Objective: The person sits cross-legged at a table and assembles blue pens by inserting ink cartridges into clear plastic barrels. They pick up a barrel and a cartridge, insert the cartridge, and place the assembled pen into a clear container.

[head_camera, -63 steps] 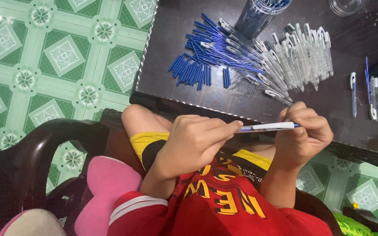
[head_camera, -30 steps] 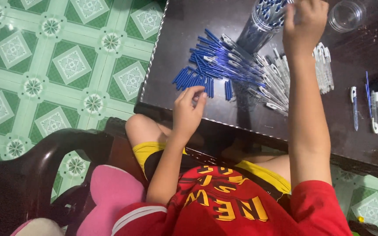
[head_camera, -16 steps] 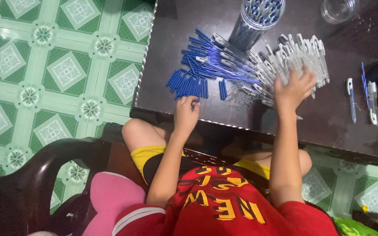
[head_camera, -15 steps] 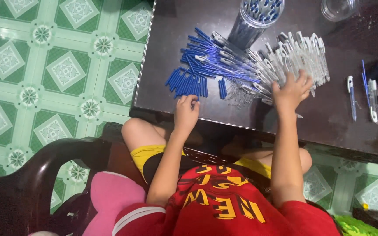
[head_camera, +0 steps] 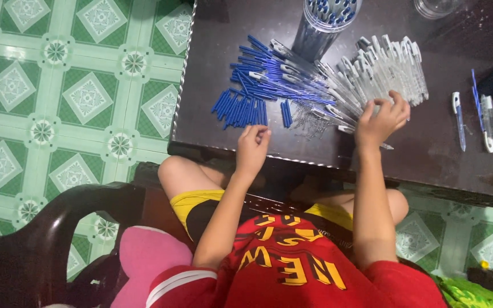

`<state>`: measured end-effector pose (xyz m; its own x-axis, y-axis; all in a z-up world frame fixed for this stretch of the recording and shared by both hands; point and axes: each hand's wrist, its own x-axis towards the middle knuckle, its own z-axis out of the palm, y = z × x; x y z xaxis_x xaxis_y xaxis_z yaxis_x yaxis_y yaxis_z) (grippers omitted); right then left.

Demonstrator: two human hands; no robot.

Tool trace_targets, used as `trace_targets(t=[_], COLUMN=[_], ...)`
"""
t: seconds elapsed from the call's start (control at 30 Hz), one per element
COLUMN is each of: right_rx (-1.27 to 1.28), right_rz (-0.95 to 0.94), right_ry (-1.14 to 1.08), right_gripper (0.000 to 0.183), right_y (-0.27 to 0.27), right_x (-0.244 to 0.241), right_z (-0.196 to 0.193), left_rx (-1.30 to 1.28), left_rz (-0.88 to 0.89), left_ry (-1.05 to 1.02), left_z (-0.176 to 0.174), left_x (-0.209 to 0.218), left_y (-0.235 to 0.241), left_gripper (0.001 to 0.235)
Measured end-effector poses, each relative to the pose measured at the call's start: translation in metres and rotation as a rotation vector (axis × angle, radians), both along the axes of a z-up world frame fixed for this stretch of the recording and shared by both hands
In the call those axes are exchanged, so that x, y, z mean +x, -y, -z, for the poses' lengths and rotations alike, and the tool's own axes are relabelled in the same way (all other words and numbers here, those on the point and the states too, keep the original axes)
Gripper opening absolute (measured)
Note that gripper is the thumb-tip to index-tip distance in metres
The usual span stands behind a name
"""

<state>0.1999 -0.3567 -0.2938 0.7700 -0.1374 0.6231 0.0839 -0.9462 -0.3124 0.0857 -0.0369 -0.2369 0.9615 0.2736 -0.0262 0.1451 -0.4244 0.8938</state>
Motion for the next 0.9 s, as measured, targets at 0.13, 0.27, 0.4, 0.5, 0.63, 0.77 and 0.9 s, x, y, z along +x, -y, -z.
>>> trace_targets(t=[0.13,0.27,0.4,0.5,0.63,0.77,0.9], right_rx=[-0.031,0.005,0.222,0.252,-0.11,-0.196,-0.202], right_rz=[-0.192,-0.559,-0.711,-0.511,-0.235,-0.152,-0.215], right_ry=[0.156,0.076,-0.17,-0.21,-0.295,-0.331,-0.295], right_gripper=[0.017,0.026,0.027,0.005,0.034,0.029,0.017], right_y=[-0.04,-0.116,-0.155,-0.147,-0.125,-0.114,-0.106], right_x=[-0.033,-0.099,-0.139,-0.124,-0.099,-0.086,-0.074], right_z=[-0.034,-0.046,-0.044,-0.026,-0.003,0.024,0.046], left_rx=[-0.349,-0.731,-0.765,-0.804,-0.811,-0.797,-0.738], left_rz=[0.045,0.102,-0.136,-0.169,-0.169,-0.099,-0.055], left_ry=[0.021,0.056,0.115,0.115,0.106,0.169,0.207], left_z=[0.009,0.001,0.011,0.017,0.011,0.015,0.012], left_x=[0.007,0.013,0.011,0.006,-0.002,-0.003,-0.005], left_y=[0.023,0.039,0.036,0.018,0.002,0.005,0.009], left_gripper=[0.04,0.05,0.03,0.028,0.028,0.023,0.019])
